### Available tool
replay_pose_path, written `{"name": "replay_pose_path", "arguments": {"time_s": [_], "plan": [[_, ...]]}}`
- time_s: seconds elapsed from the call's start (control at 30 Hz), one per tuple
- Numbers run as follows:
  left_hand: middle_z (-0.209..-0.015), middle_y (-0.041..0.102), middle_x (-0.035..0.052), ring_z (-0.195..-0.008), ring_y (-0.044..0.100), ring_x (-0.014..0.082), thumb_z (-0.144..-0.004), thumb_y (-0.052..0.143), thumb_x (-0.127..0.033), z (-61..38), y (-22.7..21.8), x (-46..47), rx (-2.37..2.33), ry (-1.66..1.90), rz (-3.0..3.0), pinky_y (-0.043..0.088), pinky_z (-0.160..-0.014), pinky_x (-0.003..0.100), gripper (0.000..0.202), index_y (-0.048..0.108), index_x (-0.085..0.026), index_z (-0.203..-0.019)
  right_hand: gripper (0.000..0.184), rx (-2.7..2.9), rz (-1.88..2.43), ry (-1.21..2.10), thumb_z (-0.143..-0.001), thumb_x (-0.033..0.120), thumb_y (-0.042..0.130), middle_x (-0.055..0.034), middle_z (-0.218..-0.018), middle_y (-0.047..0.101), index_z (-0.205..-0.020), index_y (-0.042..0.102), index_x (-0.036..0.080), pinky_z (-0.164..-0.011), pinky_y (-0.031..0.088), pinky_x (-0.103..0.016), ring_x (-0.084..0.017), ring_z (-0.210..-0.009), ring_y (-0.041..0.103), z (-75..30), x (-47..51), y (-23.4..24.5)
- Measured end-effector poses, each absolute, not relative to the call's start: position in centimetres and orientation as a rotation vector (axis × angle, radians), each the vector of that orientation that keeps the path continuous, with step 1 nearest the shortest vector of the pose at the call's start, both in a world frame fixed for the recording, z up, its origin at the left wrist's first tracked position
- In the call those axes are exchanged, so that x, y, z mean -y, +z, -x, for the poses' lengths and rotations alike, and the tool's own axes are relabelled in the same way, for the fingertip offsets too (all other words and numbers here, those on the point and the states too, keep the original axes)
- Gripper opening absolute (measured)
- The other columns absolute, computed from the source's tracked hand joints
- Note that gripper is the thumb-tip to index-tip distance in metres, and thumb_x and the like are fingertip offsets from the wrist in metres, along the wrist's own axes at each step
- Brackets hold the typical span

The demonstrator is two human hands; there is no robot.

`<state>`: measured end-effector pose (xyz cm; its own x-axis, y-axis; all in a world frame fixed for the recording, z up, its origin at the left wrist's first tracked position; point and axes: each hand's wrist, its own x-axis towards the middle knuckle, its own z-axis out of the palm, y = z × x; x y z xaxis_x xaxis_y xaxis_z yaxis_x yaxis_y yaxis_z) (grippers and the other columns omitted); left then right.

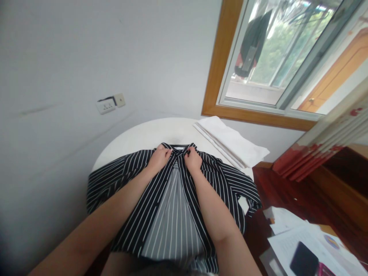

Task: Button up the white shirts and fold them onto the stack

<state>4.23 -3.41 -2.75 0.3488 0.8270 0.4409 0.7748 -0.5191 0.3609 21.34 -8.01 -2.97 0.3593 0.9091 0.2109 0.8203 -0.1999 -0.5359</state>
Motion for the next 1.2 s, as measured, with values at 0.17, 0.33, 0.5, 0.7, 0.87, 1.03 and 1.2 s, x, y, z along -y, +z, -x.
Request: {"name": "replay_pose_path", "arguments": {"time_s": [0.17,0.33,0.5,0.7,0.87,1.03,1.2], "plan": [[-0.101,0.058,0.0110,-0.100,0.058,0.0236,-0.093,0.048,-0.019,-4.5,-3.2,3.6,-1.473,0.811,-2.622,0.048,-0.093,0.035,0.026,0.071,-0.014,-0.102,0.025,1.654,1.830,0.121,-0.091,0.024,0.050,0.0003,-0.086,0.067,-0.113,0.062,0.025,-0.076,0.045,-0.027,-0.017,-0.081,0.062,-21.4,7.7,-3.6],[-0.107,0.058,0.0120,-0.106,0.057,0.0244,-0.088,0.045,-0.009,-5.4,-4.0,3.3,-1.457,0.745,-2.671,0.047,-0.096,0.035,0.034,0.067,-0.014,-0.114,0.036,1.862,1.670,0.149,-0.090,0.020,0.051,-0.0024,-0.094,0.069,-0.124,0.064,0.022,-0.085,0.046,-0.027,-0.017,-0.089,0.062,-21.4,7.1,-4.0],[-0.107,0.061,0.0123,-0.108,0.058,0.0245,-0.089,0.046,-0.011,-5.7,-4.8,2.4,-1.428,0.831,-2.606,0.045,-0.100,0.037,0.031,0.064,-0.014,-0.115,0.040,1.893,1.701,0.187,-0.089,0.021,0.052,-0.0013,-0.089,0.070,-0.127,0.063,0.025,-0.083,0.046,-0.028,-0.018,-0.085,0.063,-21.2,7.1,-3.8],[-0.108,0.060,0.0123,-0.104,0.059,0.0236,-0.089,0.047,-0.013,-6.0,-4.4,2.3,-1.438,0.785,-2.566,0.048,-0.095,0.035,0.032,0.063,-0.014,-0.117,0.029,1.843,1.738,0.249,-0.086,0.023,0.052,0.0022,-0.078,0.066,-0.112,0.064,0.026,-0.072,0.043,-0.027,-0.018,-0.073,0.060,-21.1,7.0,-3.4],[-0.108,0.060,0.0137,-0.103,0.060,0.0240,-0.092,0.043,-0.014,-6.9,-3.5,2.5,-1.532,0.633,-2.585,0.048,-0.091,0.034,0.027,0.065,-0.013,-0.108,0.017,1.772,1.700,0.294,-0.085,0.023,0.052,0.0027,-0.077,0.063,-0.097,0.063,0.024,-0.070,0.041,-0.025,-0.016,-0.071,0.057,-21.1,6.5,-3.4],[-0.106,0.061,0.0134,-0.100,0.062,0.0244,-0.095,0.043,-0.019,-7.3,-3.3,2.5,-1.593,0.633,-2.594,0.049,-0.086,0.033,0.023,0.063,-0.015,-0.105,0.019,1.643,1.642,0.321,-0.091,0.035,0.050,0.0027,-0.072,0.060,-0.080,0.059,0.021,-0.070,0.041,-0.026,-0.015,-0.070,0.056,-21.5,5.5,-4.2],[-0.109,0.062,0.0132,-0.101,0.062,0.0260,-0.095,0.049,-0.026,-7.3,-3.4,2.5,-1.619,0.633,-2.580,0.050,-0.085,0.034,0.020,0.063,-0.015,-0.104,0.010,1.466,1.528,0.492,-0.080,0.023,0.062,0.0058,-0.071,0.060,-0.088,0.056,0.021,-0.073,0.046,-0.026,-0.013,-0.068,0.058,-22.0,4.1,-5.7]]}}
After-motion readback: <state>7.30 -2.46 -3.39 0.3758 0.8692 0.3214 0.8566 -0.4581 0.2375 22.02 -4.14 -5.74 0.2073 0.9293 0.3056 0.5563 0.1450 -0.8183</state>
